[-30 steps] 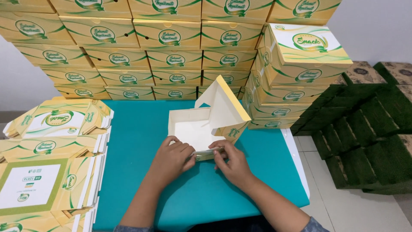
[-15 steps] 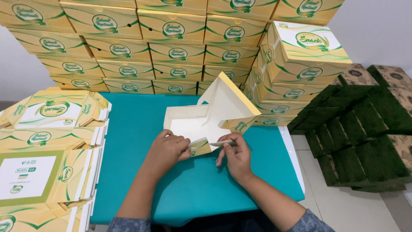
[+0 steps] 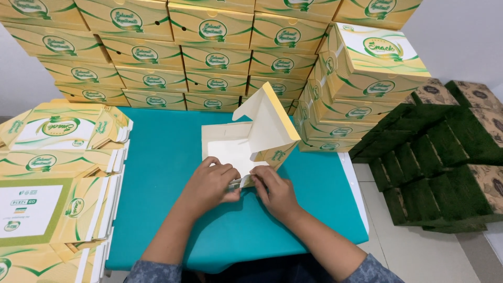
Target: The person assembles flat-packed cardboard boxes on a teal table. They fold the sides and flaps of the printed cardboard, tuck in the tabs to form the box shape, and then place the completed box aside. The process is repeated with a second box.
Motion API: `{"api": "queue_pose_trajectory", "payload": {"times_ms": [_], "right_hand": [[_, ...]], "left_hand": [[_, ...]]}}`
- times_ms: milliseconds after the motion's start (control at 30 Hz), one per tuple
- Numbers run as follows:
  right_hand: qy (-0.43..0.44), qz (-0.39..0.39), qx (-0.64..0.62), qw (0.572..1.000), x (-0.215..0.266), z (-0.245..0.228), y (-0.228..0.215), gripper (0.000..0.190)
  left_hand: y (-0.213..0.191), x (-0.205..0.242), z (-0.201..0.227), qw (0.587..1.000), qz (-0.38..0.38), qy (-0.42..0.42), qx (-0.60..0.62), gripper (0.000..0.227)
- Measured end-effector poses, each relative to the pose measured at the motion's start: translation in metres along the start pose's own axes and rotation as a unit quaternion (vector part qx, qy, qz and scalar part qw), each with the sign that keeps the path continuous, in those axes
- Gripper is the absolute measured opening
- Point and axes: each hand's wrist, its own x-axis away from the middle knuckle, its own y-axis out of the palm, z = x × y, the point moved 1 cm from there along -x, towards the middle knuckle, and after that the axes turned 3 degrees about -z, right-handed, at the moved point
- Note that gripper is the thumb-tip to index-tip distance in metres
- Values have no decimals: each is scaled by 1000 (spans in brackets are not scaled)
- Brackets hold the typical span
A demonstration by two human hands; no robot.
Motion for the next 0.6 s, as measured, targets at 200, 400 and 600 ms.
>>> {"api": "queue_pose_trajectory", "payload": {"times_ms": [200,400,600], "right_hand": [[29,8,40,999,6,6,7,9],[44,10,63,997,3,1,2,10],[8,8,119,993,-5,-12,-3,10]], "left_hand": [[-17,1,9,999,-18,-16,30,29],[-48,3,19,995,-31,-70,71,42],[-34,8,7,990,-74,-110,52,25]]}}
